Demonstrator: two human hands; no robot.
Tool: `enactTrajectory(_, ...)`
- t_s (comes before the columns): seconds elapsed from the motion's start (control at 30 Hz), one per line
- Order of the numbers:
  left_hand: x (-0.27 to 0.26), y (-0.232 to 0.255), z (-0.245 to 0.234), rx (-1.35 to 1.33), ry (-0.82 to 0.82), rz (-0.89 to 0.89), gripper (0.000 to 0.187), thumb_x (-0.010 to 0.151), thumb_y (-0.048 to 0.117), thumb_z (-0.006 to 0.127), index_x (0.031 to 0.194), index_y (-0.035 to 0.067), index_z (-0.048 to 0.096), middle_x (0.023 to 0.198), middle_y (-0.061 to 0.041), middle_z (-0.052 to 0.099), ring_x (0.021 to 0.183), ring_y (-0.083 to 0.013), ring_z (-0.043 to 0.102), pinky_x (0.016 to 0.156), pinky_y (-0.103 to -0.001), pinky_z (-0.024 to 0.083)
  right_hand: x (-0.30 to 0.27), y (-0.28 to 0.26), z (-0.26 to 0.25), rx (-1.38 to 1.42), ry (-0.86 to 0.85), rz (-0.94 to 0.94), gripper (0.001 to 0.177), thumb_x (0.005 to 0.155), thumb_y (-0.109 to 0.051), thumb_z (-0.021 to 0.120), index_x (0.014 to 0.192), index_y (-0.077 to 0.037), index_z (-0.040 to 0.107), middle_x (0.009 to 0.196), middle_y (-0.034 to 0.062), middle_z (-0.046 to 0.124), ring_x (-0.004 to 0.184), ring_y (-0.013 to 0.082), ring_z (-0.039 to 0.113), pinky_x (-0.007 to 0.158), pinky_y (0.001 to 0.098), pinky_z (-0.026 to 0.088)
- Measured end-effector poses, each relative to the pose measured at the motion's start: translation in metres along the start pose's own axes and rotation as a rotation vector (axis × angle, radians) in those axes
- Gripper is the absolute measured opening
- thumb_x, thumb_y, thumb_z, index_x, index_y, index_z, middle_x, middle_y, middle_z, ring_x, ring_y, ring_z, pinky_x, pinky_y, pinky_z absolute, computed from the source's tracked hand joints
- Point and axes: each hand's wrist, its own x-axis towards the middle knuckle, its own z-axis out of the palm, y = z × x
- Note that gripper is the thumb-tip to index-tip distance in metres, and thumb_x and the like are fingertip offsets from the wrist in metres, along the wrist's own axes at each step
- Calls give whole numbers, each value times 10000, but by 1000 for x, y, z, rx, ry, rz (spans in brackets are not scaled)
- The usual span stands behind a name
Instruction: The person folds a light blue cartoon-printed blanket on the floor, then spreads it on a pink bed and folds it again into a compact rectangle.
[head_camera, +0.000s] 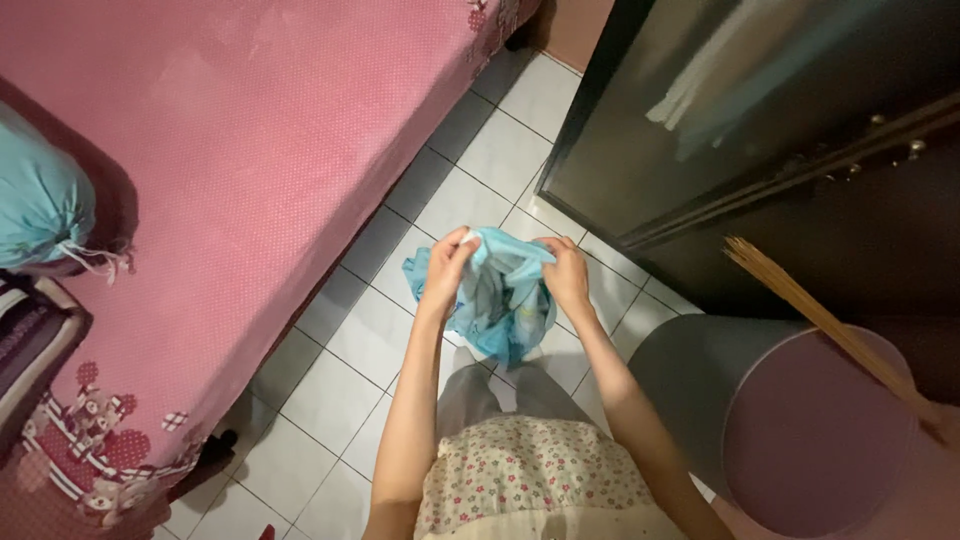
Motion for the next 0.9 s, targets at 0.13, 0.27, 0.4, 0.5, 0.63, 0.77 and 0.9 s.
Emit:
enactTrajectory(0.13, 7, 8, -23, -191, 140, -46, 102, 873, 181, 699, 783, 156, 659, 673, 67, 582, 633, -73, 521, 674, -226, 428, -6, 58, 34, -81, -4, 251, 328, 874, -146, 641, 1170, -231, 753, 1033, 95, 723, 1048, 351, 708, 929, 479, 546)
enactTrajectory(0.27, 10, 23, -52, -264, 260, 46, 87, 887, 173, 702, 818, 178, 651, 730, 71, 606, 702, -58, 575, 733, -220, 451, -24, 82, 37, -21, 38, 478, 361, 924, -273, 631, 1260, -179, 722, 1156, 137, 745, 1170, 360, 668, 1004, 503, 513)
enactTrajectory(0.4, 21, -7, -99, -45, 357, 87, 122, 961, 218, 663, 857, 156, 648, 809, 46, 621, 801, -85, 579, 814, -247, 473, -26, 18, 3, 484, 270, 495, 511, 964, -225, 562, 1376, 77, 569, 1367, 339, 587, 1348, 487, 495, 1112, 574, 386)
enactTrajectory(0.5, 15, 12, -105, 335, 255, 291, 167, 930, 93, 619, 773, 43, 600, 1062, -142, 653, 1072, -300, 615, 1016, -416, 424, -29, -61, -61, 597, 231, 346, 592, 1052, -205, 532, 1492, 164, 384, 1511, 409, 388, 1449, 495, 337, 1211, 569, 271)
enactTrajectory(0.63, 9, 6, -75, 224, 33, 294, 191, 903, 90, 557, 748, 21, 643, 1360, -230, 612, 1295, -435, 516, 1135, -558, 298, 11, 7, -35, 555, 204, -124, 313, 985, -26, 637, 1283, 66, 658, 1209, 274, 678, 1226, 262, 581, 1070, 488, 442)
enactTrajectory(0.77, 10, -22, -26, 121, -338, 282, 157, 881, 82, 582, 756, 14, 646, 1415, -241, 601, 1337, -480, 510, 1152, -600, 290, -4, -80, -65, 308, -183, -89, 256, 915, -110, 717, 1165, -54, 729, 1154, 133, 736, 1175, 260, 654, 1061, 441, 472)
enactTrajectory(0.9, 8, -2, 8, 260, -520, 102, 177, 920, 115, 637, 751, 125, 586, 776, 21, 513, 806, -157, 500, 799, -305, 414, -6, -96, -68, 199, -275, -42, 239, 910, -199, 754, 1126, -99, 760, 1063, 68, 782, 1054, 177, 711, 982, 380, 513)
